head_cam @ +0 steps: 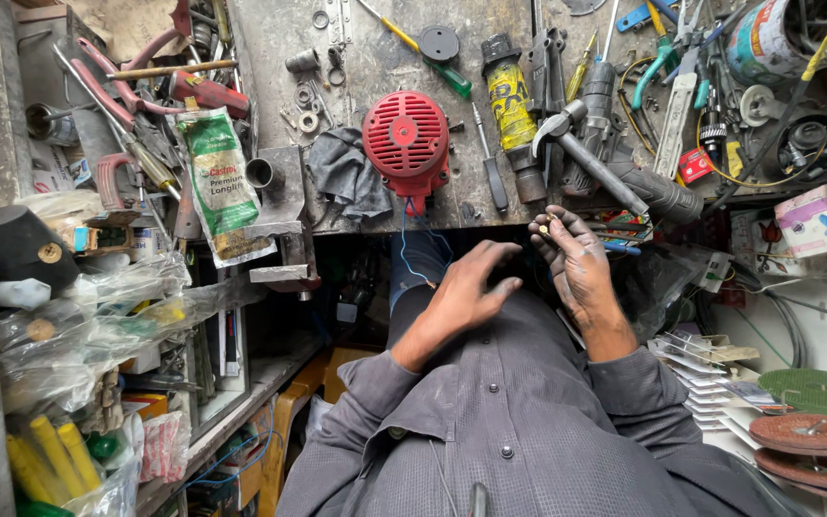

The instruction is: The person repairs a small red electric motor at a cluttered workbench. They unscrew and remove the motor housing with a screwdriver, handle small internal parts and wires, sort components in a container, and reattach and adjust the motor and its wiring by hand.

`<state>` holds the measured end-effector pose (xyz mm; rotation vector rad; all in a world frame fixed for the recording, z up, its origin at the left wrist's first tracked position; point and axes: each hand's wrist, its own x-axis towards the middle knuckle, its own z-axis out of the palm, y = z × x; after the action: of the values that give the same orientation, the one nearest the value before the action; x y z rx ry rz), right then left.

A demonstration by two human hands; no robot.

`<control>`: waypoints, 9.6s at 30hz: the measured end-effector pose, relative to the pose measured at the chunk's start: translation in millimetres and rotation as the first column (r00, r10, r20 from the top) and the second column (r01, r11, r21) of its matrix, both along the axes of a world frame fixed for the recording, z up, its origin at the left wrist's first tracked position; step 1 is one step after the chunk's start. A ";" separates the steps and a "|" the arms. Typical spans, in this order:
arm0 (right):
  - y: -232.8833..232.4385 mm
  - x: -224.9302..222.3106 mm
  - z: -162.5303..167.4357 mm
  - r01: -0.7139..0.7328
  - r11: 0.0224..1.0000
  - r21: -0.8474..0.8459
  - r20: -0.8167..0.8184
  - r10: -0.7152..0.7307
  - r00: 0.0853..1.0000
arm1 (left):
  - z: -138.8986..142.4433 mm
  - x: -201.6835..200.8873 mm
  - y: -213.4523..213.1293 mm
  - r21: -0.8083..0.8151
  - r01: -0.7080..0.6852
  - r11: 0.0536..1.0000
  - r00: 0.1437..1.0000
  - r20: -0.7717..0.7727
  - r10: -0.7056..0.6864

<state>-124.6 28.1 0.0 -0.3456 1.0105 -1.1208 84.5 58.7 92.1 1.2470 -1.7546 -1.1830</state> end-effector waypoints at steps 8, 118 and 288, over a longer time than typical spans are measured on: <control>-26.2 27.6 -6.3 -0.106 0.992 -0.061 -0.107 0.099 0.989 | 105.9 49.7 -12.2 -0.174 -0.032 0.984 0.979 -0.205 -0.004; -136.2 146.5 101.2 -0.511 0.583 -0.632 -0.400 0.319 0.859 | 75.2 123.2 -122.2 -0.540 -0.358 0.761 0.801 0.242 0.548; -110.7 89.8 40.9 -0.718 0.650 -0.250 -0.955 -0.288 0.072 | 76.7 138.7 -123.7 -0.532 -0.343 0.775 0.828 0.219 0.517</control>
<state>-34.8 -82.6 40.9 -2.2185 1.5220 -0.7500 223.2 -65.1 168.8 1.5058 -1.7143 -0.2332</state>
